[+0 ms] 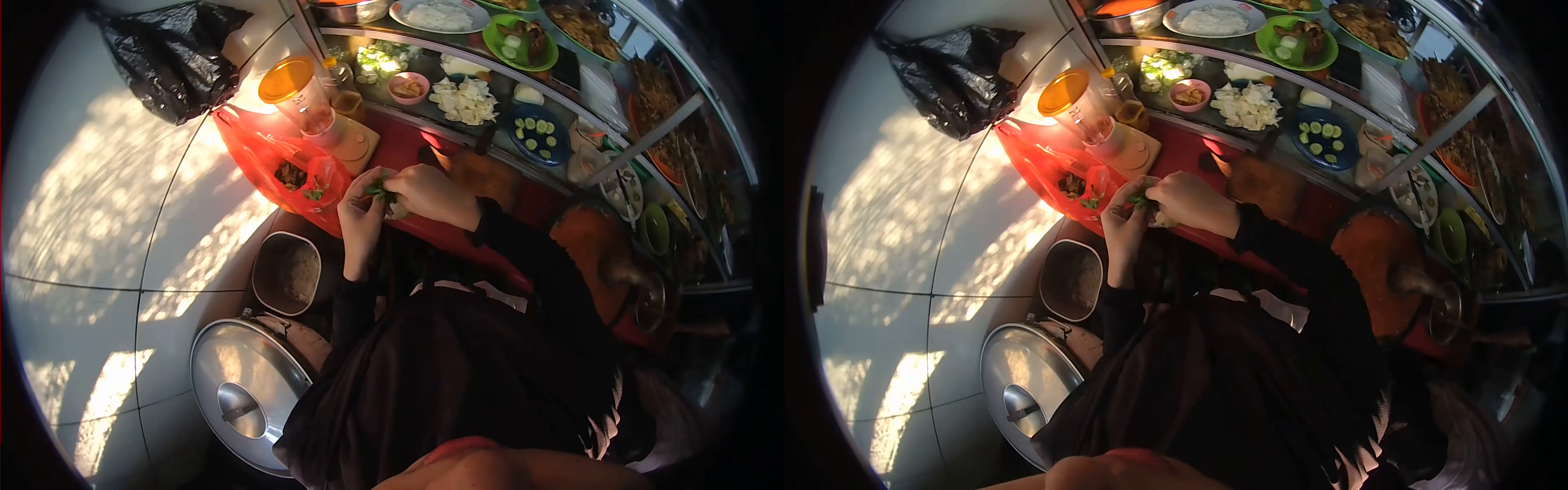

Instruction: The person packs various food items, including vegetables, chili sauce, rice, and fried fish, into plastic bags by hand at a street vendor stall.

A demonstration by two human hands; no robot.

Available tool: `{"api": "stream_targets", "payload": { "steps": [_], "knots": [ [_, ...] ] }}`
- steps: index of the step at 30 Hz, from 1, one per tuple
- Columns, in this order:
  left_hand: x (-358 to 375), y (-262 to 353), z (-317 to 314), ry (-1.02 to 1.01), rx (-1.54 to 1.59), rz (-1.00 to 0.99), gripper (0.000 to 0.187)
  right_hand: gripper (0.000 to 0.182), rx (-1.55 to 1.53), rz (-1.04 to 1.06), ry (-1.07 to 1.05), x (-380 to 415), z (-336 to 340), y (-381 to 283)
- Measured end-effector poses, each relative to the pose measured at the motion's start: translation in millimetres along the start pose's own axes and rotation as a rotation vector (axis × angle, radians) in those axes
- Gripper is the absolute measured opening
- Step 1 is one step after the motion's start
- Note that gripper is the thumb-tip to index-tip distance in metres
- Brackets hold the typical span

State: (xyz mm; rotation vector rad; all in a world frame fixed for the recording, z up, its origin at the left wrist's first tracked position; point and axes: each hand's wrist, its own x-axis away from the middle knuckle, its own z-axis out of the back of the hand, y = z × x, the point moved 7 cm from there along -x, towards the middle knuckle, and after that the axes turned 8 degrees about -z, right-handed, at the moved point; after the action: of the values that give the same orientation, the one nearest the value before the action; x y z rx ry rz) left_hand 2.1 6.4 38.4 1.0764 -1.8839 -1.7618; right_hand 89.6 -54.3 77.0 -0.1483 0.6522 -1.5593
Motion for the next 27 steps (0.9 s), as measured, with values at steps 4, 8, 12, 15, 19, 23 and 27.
{"api": "stream_targets", "payload": {
  "steps": [4,8,12,15,19,23,27],
  "knots": [
    [-5.0,-3.5,-45.9,-0.176,-0.113,-0.112,0.038,0.012,0.097,-0.11,-0.089,19.7,12.9,20.6],
    [-14.0,-37.0,-62.7,-0.245,-0.164,0.001,0.038,0.017,-0.017,-0.182,-0.124,29.9,33.8,54.9],
    [-16.9,-52.1,-79.0,-0.315,-0.122,-0.02,0.038,0.029,-0.253,-0.217,0.013,61.5,71.9,69.7],
    [-11.9,-49.8,-95.3,-0.334,-0.045,0.171,0.038,0.03,-0.266,-0.434,-0.226,84.6,70.6,72.8],
    [-13.0,-56.9,-109.3,-0.45,-0.089,0.035,0.037,0.021,-0.146,-0.442,-0.341,95.5,26.4,82.8],
    [-14.6,-61.5,-107.6,-0.465,-0.066,0.035,0.037,0.023,-0.043,-0.499,-0.219,101.4,17.5,111.3],
    [-9.5,-48.7,-109.3,-0.45,-0.056,0.046,0.038,0.023,-0.162,-0.345,-0.151,99.1,37.3,90.2]
  ]
}}
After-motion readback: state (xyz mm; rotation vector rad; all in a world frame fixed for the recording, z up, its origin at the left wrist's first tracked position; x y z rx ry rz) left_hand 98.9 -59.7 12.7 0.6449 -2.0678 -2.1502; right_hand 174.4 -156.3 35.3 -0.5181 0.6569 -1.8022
